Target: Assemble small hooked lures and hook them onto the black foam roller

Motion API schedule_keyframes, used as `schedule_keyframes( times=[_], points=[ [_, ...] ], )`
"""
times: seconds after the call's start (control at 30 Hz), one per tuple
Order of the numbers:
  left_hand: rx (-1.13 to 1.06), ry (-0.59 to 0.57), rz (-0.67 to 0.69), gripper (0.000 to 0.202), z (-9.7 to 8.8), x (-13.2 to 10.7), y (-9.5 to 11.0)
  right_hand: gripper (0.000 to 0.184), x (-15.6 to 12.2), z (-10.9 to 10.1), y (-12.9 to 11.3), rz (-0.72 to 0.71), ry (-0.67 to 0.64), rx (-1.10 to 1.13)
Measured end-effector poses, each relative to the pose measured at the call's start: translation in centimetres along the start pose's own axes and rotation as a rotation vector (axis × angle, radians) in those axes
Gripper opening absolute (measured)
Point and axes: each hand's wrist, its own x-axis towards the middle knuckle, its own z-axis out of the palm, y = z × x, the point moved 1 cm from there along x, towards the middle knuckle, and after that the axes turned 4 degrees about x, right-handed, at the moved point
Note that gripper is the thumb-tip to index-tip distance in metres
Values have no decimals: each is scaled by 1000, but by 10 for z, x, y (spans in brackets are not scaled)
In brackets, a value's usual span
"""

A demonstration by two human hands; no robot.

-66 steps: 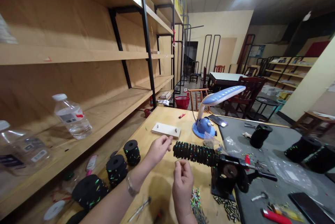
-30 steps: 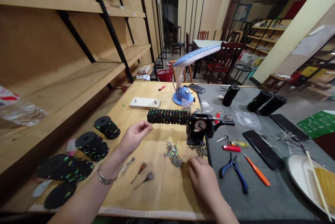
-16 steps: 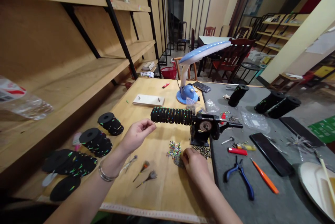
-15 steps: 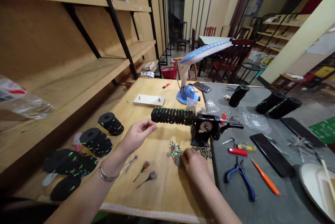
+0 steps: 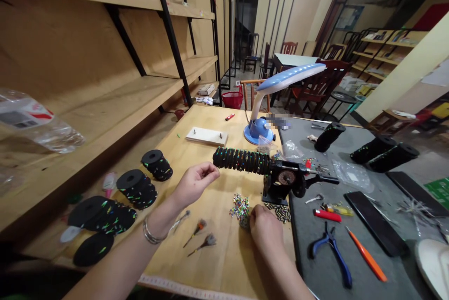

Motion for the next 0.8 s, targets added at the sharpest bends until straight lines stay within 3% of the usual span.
schedule_keyframes(
  times=[0.43, 0.57, 0.67, 0.8],
  points=[
    [-28, 16, 10, 16, 2, 0, -3, 20, -4, 10, 16, -23, 78, 36],
    [-40, 13, 3, 16, 5, 0, -3, 24, -5, 4, 17, -90, 202, 269],
    [-37, 19, 7, 15, 5, 2, -3, 28, -2, -9, 4, -250, 286, 433],
    [-26, 31, 20, 14, 6, 4, -5, 26, 7, -33, -36, -421, 504, 486]
  ],
)
